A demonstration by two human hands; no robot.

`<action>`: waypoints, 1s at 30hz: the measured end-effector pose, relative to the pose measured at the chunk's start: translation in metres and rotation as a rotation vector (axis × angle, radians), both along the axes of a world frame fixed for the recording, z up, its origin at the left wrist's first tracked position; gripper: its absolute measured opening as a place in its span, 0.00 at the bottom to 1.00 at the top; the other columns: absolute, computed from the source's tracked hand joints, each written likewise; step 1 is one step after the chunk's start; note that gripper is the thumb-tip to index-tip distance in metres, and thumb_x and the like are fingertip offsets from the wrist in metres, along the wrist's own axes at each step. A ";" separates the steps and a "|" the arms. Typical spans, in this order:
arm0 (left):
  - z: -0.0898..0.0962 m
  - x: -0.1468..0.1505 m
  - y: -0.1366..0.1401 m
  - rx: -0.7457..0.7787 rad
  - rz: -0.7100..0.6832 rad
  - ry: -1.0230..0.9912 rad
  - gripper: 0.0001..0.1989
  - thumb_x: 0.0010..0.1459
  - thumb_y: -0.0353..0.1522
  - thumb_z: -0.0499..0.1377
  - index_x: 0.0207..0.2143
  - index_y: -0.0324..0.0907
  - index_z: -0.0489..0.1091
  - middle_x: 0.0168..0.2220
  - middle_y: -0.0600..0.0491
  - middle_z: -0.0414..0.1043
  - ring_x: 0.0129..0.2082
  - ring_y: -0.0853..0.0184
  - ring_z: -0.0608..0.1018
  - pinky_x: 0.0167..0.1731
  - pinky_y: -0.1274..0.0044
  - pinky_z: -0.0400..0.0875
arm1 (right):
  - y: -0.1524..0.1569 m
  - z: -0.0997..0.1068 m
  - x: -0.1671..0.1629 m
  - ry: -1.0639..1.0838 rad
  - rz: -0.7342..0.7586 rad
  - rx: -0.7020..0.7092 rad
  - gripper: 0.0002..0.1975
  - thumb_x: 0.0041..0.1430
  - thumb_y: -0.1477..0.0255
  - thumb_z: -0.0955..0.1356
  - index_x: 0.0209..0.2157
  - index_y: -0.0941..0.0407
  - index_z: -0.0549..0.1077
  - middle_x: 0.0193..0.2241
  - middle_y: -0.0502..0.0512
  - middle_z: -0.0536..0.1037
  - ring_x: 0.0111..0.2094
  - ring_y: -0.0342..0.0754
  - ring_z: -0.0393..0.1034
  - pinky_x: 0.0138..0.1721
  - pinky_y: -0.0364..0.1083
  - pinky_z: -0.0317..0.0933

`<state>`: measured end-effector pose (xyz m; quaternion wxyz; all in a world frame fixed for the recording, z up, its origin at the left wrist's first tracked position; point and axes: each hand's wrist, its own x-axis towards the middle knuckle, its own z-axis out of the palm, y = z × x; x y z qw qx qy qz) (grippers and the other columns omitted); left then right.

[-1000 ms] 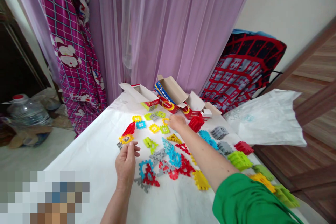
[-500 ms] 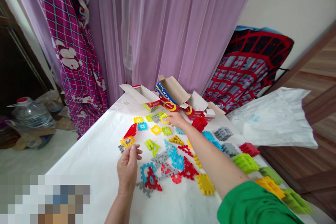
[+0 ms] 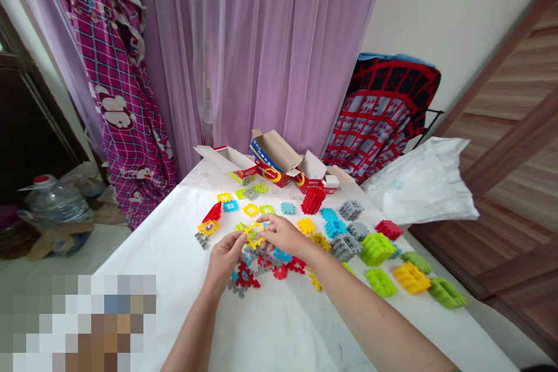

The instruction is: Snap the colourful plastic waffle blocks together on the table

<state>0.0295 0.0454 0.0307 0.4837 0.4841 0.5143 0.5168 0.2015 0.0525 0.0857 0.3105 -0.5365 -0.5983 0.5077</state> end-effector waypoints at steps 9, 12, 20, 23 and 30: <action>0.008 -0.002 -0.005 -0.061 -0.085 -0.040 0.30 0.38 0.54 0.66 0.35 0.40 0.75 0.16 0.60 0.68 0.12 0.74 0.66 0.14 0.81 0.56 | -0.020 -0.009 0.001 -0.017 -0.117 0.071 0.13 0.51 0.79 0.69 0.40 0.56 0.70 0.20 0.41 0.71 0.21 0.40 0.69 0.23 0.39 0.62; 0.010 -0.001 -0.007 -0.083 -0.113 -0.045 0.31 0.37 0.55 0.66 0.37 0.41 0.74 0.18 0.59 0.71 0.12 0.75 0.65 0.13 0.82 0.52 | -0.023 -0.009 0.000 0.043 -0.214 0.024 0.10 0.51 0.78 0.68 0.36 0.54 0.67 0.19 0.41 0.71 0.21 0.41 0.69 0.23 0.39 0.62; 0.011 -0.001 -0.008 -0.104 -0.148 -0.036 0.31 0.33 0.57 0.66 0.30 0.41 0.72 0.14 0.61 0.66 0.11 0.76 0.61 0.12 0.83 0.49 | -0.031 -0.020 -0.011 0.020 -0.313 0.030 0.07 0.53 0.75 0.68 0.35 0.53 0.66 0.25 0.45 0.74 0.28 0.45 0.75 0.30 0.43 0.68; 0.012 -0.003 -0.006 -0.097 -0.141 -0.036 0.31 0.33 0.57 0.67 0.31 0.41 0.72 0.14 0.61 0.65 0.12 0.76 0.62 0.13 0.83 0.51 | -0.038 -0.012 -0.004 -0.332 -0.273 0.266 0.17 0.53 0.73 0.70 0.46 0.53 0.69 0.37 0.51 0.78 0.37 0.48 0.75 0.40 0.48 0.69; 0.017 -0.001 -0.011 -0.083 -0.222 0.001 0.28 0.34 0.55 0.67 0.29 0.41 0.74 0.12 0.61 0.63 0.12 0.74 0.63 0.13 0.82 0.53 | -0.049 0.019 0.005 -1.000 0.166 0.768 0.24 0.53 0.68 0.74 0.53 0.51 0.70 0.58 0.61 0.66 0.56 0.59 0.62 0.52 0.57 0.61</action>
